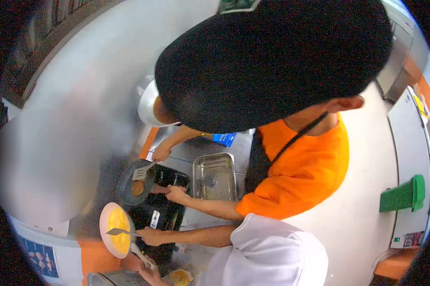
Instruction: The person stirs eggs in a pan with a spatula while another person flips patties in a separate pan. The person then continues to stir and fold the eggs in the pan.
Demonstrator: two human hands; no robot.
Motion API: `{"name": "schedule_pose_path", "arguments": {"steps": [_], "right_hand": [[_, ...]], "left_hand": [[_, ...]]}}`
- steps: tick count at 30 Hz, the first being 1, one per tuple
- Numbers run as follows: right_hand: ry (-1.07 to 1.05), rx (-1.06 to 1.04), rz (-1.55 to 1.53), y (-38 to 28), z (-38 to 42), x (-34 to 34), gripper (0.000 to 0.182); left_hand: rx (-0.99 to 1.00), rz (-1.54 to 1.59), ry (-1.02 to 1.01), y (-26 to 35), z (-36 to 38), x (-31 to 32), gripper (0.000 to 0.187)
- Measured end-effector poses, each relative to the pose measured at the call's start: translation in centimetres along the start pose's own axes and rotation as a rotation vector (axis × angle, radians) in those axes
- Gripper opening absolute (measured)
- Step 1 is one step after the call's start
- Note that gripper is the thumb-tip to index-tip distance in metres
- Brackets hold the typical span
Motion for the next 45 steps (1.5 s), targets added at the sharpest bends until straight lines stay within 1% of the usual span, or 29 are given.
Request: {"name": "schedule_pose_path", "arguments": {"steps": [1,2,3,4,6,7,8,9,10,12,13,14,15,16,18,19,20,21,22,24,26,30,31,33,34,36,38,39,45], "right_hand": [[-0.031,0.008,0.019,-0.1,0.3,0.2,0.021],[0.010,0.063,-0.090,-0.3,0.4,0.6,0.022],[0.025,0.073,-0.089,-1.0,1.2,0.3,0.022],[0.036,0.014,-0.083,-1.9,1.7,-0.3,0.023],[0.043,-0.042,-0.082,-2.0,2.1,0.1,0.024],[0.089,-0.134,-0.050,-1.5,1.7,0.4,0.027],[0.134,-0.225,-0.016,-1.1,1.4,0.6,0.030],[0.138,-0.223,-0.011,-1.4,1.6,0.4,0.030],[0.138,-0.225,-0.019,-1.7,1.6,0.2,0.034],[0.129,-0.220,-0.036,-2.3,1.9,0.0,0.038],[0.106,-0.263,-0.044,-3.0,2.3,-0.4,0.043],[0.083,-0.307,-0.051,-3.7,2.6,-0.8,0.048],[0.084,-0.292,-0.130,-4.6,3.2,-1.1,0.044],[0.075,-0.288,-0.131,-4.1,2.8,-0.6,0.044],[0.121,-0.386,-0.115,-2.9,1.3,-0.1,0.038],[0.167,-0.260,0.012,-2.3,0.7,0.5,0.036],[0.158,-0.270,0.007,-1.9,0.1,1.1,0.036],[0.109,-0.196,0.006,-2.1,0.1,1.1,0.037],[0.060,-0.118,0.008,-2.0,-0.1,1.2,0.039],[0.066,-0.075,-0.026,-1.9,0.0,2.0,0.042],[0.050,-0.001,-0.029,-1.5,-0.3,2.6,0.041],[0.031,-0.015,0.062,-0.3,-1.9,3.9,0.039],[0.050,-0.010,0.068,-1.2,-1.4,3.8,0.040],[0.066,-0.003,0.074,-1.8,-1.4,3.8,0.040],[0.071,-0.054,0.080,-1.4,-1.5,3.9,0.041],[0.074,-0.101,0.095,-1.3,-1.4,4.3,0.041],[0.082,0.005,0.011,-1.4,-1.1,4.4,0.034],[0.078,0.005,0.013,-1.9,-0.9,4.4,0.034],[-0.001,0.058,-0.029,-2.1,-1.2,4.5,0.035]], "left_hand": [[-0.086,0.041,0.035,1.8,2.5,2.8,0.044],[-0.174,0.082,0.072,2.4,3.8,4.5,0.043],[-0.134,0.081,0.119,1.7,3.0,3.7,0.039],[-0.142,0.077,0.113,1.0,1.7,2.6,0.039],[-0.224,0.240,-0.090,0.3,-0.1,0.7,0.044],[-0.227,0.239,-0.093,0.4,0.6,1.3,0.044],[-0.145,0.122,-0.098,0.6,1.2,2.2,0.057],[-0.063,0.006,-0.102,0.7,1.7,2.8,0.071],[-0.066,0.007,-0.103,0.4,1.3,2.6,0.071],[-0.194,0.515,-0.323,-0.6,-0.2,1.9,0.061],[-0.195,0.517,-0.310,-0.6,-0.9,1.0,0.061],[-0.313,0.572,-0.512,-0.7,-1.4,0.4,0.062],[-0.429,0.625,-0.718,-0.9,-1.5,-0.2,0.062],[-0.427,0.631,-0.710,-1.0,-0.9,0.3,0.062],[-0.122,0.333,-0.289,-0.9,-0.7,1.4,0.057],[-0.111,0.336,-0.283,-0.5,-0.1,2.2,0.057],[-0.159,0.327,-0.267,0.0,0.7,2.8,0.056],[-0.208,0.318,-0.253,0.5,1.3,3.5,0.054],[-0.200,0.317,-0.253,1.1,2.0,4.4,0.054],[-0.116,0.202,-0.108,1.5,3.1,5.2,0.047],[-0.171,0.239,-0.162,1.1,2.3,4.1,0.042],[-0.265,0.346,-0.278,-0.3,-0.5,1.5,0.032],[-0.265,0.346,-0.279,0.1,-0.1,2.1,0.032],[-0.157,0.186,-0.175,0.7,1.0,2.8,0.029],[-0.159,0.189,-0.174,0.9,0.9,2.6,0.029],[-0.326,0.418,-0.254,0.7,0.8,2.7,0.025],[-0.287,0.398,-0.274,0.0,-0.2,2.2,0.023],[-0.246,0.365,-0.288,-0.1,-0.6,1.7,0.022],[-0.302,0.438,-0.327,-1.6,-2.9,-0.1,0.016]]}}
Point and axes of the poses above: each hand's wrist, its own z-axis away from the middle knuckle, its own x-axis out of the palm, y = z × x, the point moved 2 cm from there along -z, towards the middle knuckle, and after that the axes turned 11 degrees about -z, right-handed, at the moved point
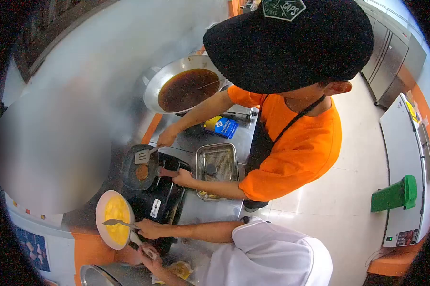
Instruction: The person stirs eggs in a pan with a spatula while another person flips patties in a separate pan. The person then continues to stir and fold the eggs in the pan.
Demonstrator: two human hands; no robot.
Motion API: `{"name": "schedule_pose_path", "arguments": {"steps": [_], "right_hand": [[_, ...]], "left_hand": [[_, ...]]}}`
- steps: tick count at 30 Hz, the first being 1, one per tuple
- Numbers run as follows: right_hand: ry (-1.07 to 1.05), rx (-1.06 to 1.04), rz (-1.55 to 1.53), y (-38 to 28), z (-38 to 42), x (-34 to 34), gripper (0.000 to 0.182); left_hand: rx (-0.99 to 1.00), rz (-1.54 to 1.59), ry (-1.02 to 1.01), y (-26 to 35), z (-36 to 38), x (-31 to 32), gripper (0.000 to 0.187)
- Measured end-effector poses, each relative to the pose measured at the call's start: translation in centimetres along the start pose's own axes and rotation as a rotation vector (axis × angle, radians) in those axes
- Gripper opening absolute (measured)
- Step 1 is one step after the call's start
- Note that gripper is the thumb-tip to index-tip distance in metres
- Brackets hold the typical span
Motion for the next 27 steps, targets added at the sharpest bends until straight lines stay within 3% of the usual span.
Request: {"name": "schedule_pose_path", "arguments": {"steps": [2,6,10,12,13,16,18,21,23,27], "right_hand": [[0.058,-0.031,0.035,1.4,-0.7,0.6,0.044],[0.143,-0.134,0.103,2.4,-1.1,1.3,0.041],[0.150,-0.113,0.068,2.2,-1.2,1.4,0.035],[0.096,-0.081,0.005,1.6,-0.5,1.1,0.032],[0.078,-0.096,-0.055,1.4,-0.3,0.9,0.033],[0.107,-0.134,-0.029,1.5,0.3,0.4,0.036],[0.145,-0.156,0.038,1.7,0.7,0.6,0.038],[0.147,-0.096,0.030,2.2,1.2,0.7,0.037],[0.278,-0.171,0.034,3.5,1.3,1.0,0.036],[0.185,-0.140,-0.035,3.9,1.4,0.7,0.032]], "left_hand": [[0.032,-0.023,0.079,-0.2,1.2,3.1,0.015],[0.145,-0.192,0.330,-0.6,2.6,5.9,0.014],[0.073,-0.073,0.182,-0.5,1.4,3.7,0.016],[0.293,-0.394,0.223,-0.9,2.6,4.5,0.021],[0.293,-0.394,0.222,-0.7,2.7,4.5,0.021],[0.163,-0.260,0.246,-0.1,1.5,3.1,0.027],[0.092,-0.234,0.146,0.4,1.1,2.0,0.029],[0.179,-0.314,0.253,-0.1,1.7,2.7,0.028],[0.157,-0.300,0.249,-0.4,2.7,4.3,0.027],[0.219,-0.364,0.320,-0.8,2.4,3.1,0.023]]}}
Point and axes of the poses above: each hand's wrist, its own z-axis away from the middle knuckle, its own x-axis out of the palm, y = z × x, the point moved 2 cm from there along -z, towards the middle knuckle, and after that the axes turned 11 degrees about -z, right-handed, at the moved point
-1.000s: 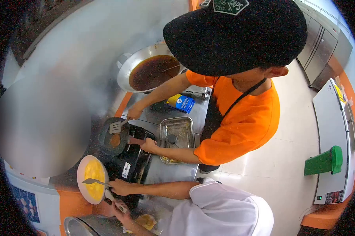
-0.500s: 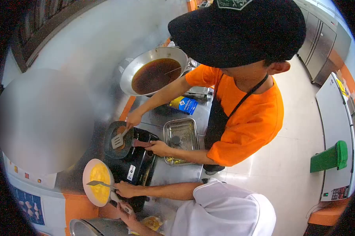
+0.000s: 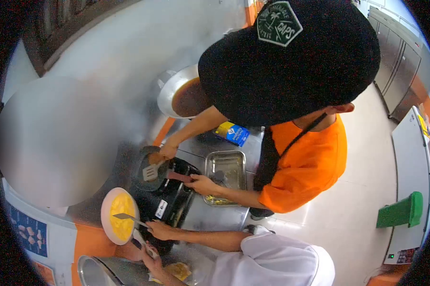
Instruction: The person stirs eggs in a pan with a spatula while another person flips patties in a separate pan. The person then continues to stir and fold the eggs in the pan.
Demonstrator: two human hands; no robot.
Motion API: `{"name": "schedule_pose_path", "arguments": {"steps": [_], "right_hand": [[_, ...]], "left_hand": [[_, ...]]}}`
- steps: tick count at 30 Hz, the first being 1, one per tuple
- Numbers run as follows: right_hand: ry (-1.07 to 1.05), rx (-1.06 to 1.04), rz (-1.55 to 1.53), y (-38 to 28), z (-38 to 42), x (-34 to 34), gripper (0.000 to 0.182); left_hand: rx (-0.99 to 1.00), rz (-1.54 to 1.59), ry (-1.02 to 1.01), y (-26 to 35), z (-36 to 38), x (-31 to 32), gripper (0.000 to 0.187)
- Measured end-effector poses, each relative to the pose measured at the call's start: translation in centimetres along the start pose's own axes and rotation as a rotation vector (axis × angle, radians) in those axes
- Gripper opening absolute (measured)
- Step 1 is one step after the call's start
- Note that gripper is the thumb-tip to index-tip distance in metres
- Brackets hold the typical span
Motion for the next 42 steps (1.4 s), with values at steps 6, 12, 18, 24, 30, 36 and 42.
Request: {"name": "schedule_pose_path", "arguments": {"steps": [6,12,18,24,30,36,42], "right_hand": [[0.058,-0.003,0.029,2.6,-0.9,0.8,0.021],[0.029,0.023,0.212,1.9,-1.6,-0.3,0.031],[-0.119,-0.014,0.212,-4.7,-2.1,-3.4,0.034],[-0.419,-0.221,0.621,-10.3,-7.6,-5.9,0.032],[-0.640,-0.135,0.995,-14.7,-11.9,-4.3,0.028],[-0.995,0.034,1.073,-12.7,-17.8,-1.8,0.037],[-1.126,0.429,0.913,-11.2,-17.2,2.4,0.049]], "left_hand": [[-0.040,0.093,0.027,0.3,-0.8,-0.1,0.025],[-0.010,0.005,-0.089,0.8,-0.4,0.8,0.059],[0.148,-0.103,-0.048,-0.4,-0.1,0.4,0.030],[0.040,0.000,-0.034,0.7,0.1,1.6,0.035],[0.062,-0.200,0.005,1.0,-0.7,1.2,0.034],[-0.037,-0.082,-0.092,1.3,-1.2,1.3,0.032],[-0.081,0.046,-0.147,0.6,-3.0,1.0,0.016]]}}
Point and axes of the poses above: each hand's wrist, its own z-axis away from the middle knuckle, its own x-axis out of the palm, y = z × x, the point moved 2 cm from there along -z, towards the middle knuckle, and after that the axes turned 11 degrees about -z, right-handed, at the moved point
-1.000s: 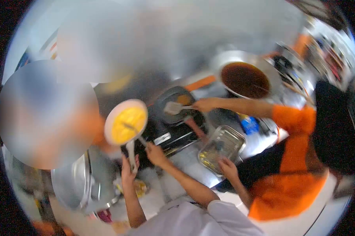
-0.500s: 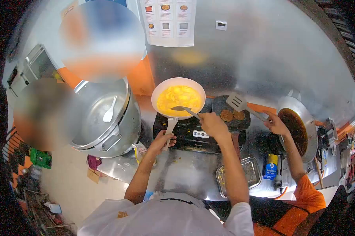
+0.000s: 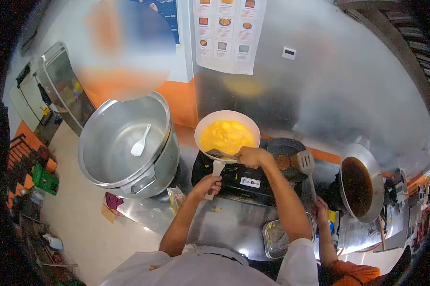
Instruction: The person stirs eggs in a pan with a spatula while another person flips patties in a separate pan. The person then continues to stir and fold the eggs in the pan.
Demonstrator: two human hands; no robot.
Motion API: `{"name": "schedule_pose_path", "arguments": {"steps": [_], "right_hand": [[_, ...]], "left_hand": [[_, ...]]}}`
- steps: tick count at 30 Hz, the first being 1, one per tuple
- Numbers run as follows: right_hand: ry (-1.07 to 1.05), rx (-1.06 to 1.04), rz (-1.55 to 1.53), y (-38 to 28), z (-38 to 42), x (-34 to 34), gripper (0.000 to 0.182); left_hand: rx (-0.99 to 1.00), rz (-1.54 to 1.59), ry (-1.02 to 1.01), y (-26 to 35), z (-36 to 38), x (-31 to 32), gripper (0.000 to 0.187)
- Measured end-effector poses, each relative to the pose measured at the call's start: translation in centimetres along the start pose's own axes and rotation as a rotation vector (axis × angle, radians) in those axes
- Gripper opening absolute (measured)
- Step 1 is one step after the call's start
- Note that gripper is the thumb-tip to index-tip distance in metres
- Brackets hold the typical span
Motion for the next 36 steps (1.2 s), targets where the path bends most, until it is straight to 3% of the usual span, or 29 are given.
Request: {"name": "schedule_pose_path", "arguments": {"steps": [2,8,10,12,18,20,21,23,27,30,32,34,36], "right_hand": [[0.083,-0.040,-0.030,-0.6,-1.6,1.4,0.044],[0.249,-0.157,0.044,-3.7,-4.7,5.1,0.034],[0.421,-0.278,0.109,-5.2,-6.0,6.4,0.033],[0.425,-0.263,0.066,-7.0,-7.2,7.4,0.033],[0.647,-0.259,-0.096,-8.7,-14.1,8.3,0.026],[0.757,-0.215,-0.295,-9.2,-15.7,7.9,0.024],[0.760,-0.211,-0.302,-9.7,-15.7,7.6,0.024],[0.670,-0.062,-0.676,-10.3,-15.6,7.6,0.029],[0.879,-0.155,-0.983,-8.8,-25.7,9.5,0.028],[0.980,-0.118,-1.106,-9.0,-29.9,8.5,0.023],[1.024,-0.036,-1.366,-7.7,-34.4,6.8,0.017],[0.964,-0.054,-1.530,-9.3,-27.7,5.1,0.020],[0.898,-0.086,-1.695,-9.2,-24.7,3.0,0.024]], "left_hand": [[-0.032,0.141,-0.045,0.7,0.7,0.6,0.015],[-0.023,0.018,-0.026,1.0,1.2,1.0,0.015],[-0.012,-0.021,-0.021,0.9,0.5,0.8,0.016],[0.057,-0.052,-0.025,0.1,-0.1,0.6,0.025],[0.075,-0.229,0.012,0.5,0.9,1.4,0.023],[0.079,-0.309,0.016,1.9,1.7,1.9,0.023],[0.051,-0.314,0.061,2.5,2.5,2.4,0.021],[0.012,-0.325,0.099,2.0,2.5,2.4,0.019],[0.140,-0.222,0.108,-0.1,1.2,1.6,0.023],[0.217,-0.202,0.083,-1.6,-0.2,0.4,0.025],[0.276,-0.234,0.038,-1.5,-0.5,0.5,0.025],[0.109,-0.197,0.105,-0.6,0.4,1.1,0.025],[0.132,-0.218,0.094,-0.5,0.2,1.0,0.023]]}}
Point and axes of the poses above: each hand's wrist, its own z-axis away from the middle knuckle, its own x-axis out of the palm, y = z × x, the point moved 2 cm from there along -z, towards the middle knuckle, and after that the axes turned 11 degrees about -z, right-handed, at the moved point
